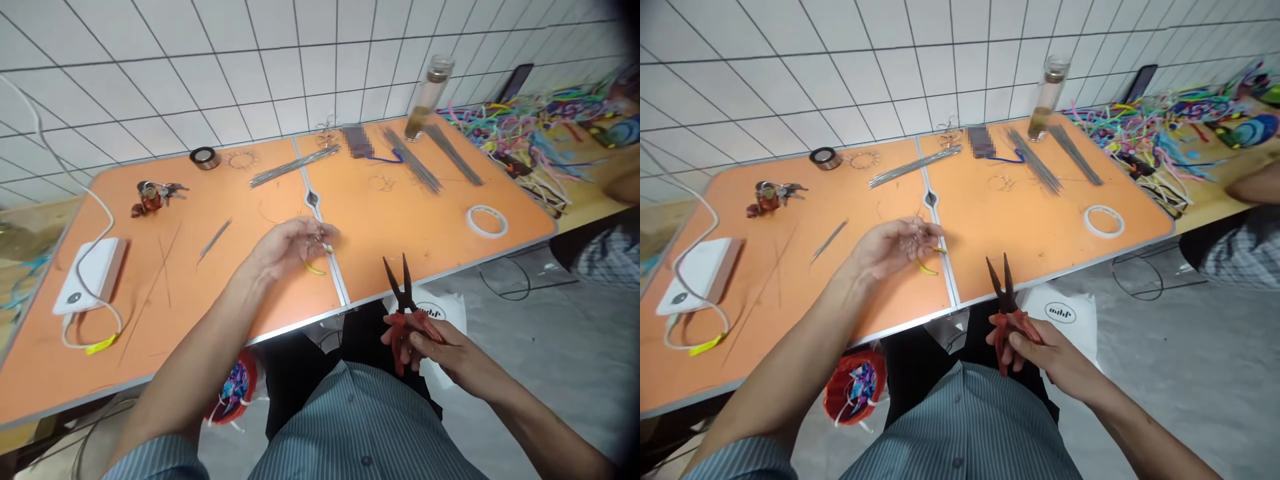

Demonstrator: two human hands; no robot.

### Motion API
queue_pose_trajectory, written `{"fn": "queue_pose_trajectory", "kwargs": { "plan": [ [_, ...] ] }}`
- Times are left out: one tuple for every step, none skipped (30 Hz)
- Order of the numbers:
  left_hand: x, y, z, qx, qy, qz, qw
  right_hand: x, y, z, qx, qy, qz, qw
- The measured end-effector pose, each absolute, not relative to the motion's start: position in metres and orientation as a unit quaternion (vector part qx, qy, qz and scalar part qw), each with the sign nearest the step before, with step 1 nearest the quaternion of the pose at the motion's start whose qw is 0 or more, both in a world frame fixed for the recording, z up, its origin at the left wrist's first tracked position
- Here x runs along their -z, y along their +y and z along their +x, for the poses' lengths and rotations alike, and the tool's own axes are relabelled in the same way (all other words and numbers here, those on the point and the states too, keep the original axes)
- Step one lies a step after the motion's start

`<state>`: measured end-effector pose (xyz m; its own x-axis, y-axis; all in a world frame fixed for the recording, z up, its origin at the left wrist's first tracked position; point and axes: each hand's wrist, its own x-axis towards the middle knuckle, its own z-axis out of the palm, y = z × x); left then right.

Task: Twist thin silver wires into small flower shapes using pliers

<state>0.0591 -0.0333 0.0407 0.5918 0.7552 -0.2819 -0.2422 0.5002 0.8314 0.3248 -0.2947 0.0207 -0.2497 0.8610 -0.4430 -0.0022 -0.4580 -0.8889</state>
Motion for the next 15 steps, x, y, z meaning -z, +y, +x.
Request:
{"fn": "queue_pose_trajectory", "kwargs": {
  "plan": [
    [-0.042, -0.042, 0.067, -0.273, 0.301, 0.401, 0.821, -0.022, -0.296, 0.327, -0.673, -0.412, -0.522, 0.323],
    [-0.042, -0.051, 0.075, -0.242, 0.276, 0.409, 0.835, -0.023, -0.298, 0.328, -0.673, -0.411, -0.521, 0.326],
    [-0.043, -0.058, 0.084, -0.208, 0.253, 0.417, 0.848, -0.024, -0.299, 0.33, -0.677, -0.409, -0.517, 0.327],
    [-0.044, -0.065, 0.093, -0.176, 0.236, 0.428, 0.855, -0.025, -0.301, 0.332, -0.683, -0.406, -0.512, 0.326],
    [-0.044, -0.069, 0.102, -0.152, 0.221, 0.437, 0.859, -0.025, -0.303, 0.334, -0.69, -0.403, -0.506, 0.325],
    [-0.044, -0.073, 0.11, -0.128, 0.207, 0.441, 0.864, -0.025, -0.306, 0.335, -0.697, -0.399, -0.501, 0.323],
    [-0.044, -0.076, 0.118, -0.112, 0.196, 0.444, 0.867, -0.025, -0.308, 0.336, -0.702, -0.396, -0.499, 0.319],
    [-0.045, -0.078, 0.125, -0.103, 0.186, 0.452, 0.867, -0.025, -0.31, 0.338, -0.705, -0.394, -0.498, 0.316],
    [-0.045, -0.08, 0.13, -0.098, 0.177, 0.465, 0.862, -0.024, -0.312, 0.339, -0.707, -0.392, -0.498, 0.314],
    [-0.045, -0.082, 0.135, -0.096, 0.172, 0.486, 0.852, -0.023, -0.314, 0.34, -0.709, -0.391, -0.497, 0.313],
    [-0.045, -0.084, 0.139, -0.093, 0.17, 0.512, 0.837, -0.022, -0.316, 0.342, -0.71, -0.389, -0.496, 0.312],
    [-0.045, -0.086, 0.143, -0.087, 0.168, 0.54, 0.82, -0.021, -0.319, 0.343, -0.711, -0.387, -0.497, 0.312],
    [-0.044, -0.088, 0.146, -0.078, 0.167, 0.567, 0.802, -0.02, -0.321, 0.344, -0.711, -0.382, -0.5, 0.314],
    [-0.044, -0.09, 0.15, -0.067, 0.168, 0.591, 0.786, -0.018, -0.323, 0.345, -0.71, -0.376, -0.504, 0.315],
    [-0.043, -0.092, 0.153, -0.059, 0.171, 0.61, 0.772, -0.016, -0.326, 0.347, -0.709, -0.371, -0.509, 0.317]
  ]
}}
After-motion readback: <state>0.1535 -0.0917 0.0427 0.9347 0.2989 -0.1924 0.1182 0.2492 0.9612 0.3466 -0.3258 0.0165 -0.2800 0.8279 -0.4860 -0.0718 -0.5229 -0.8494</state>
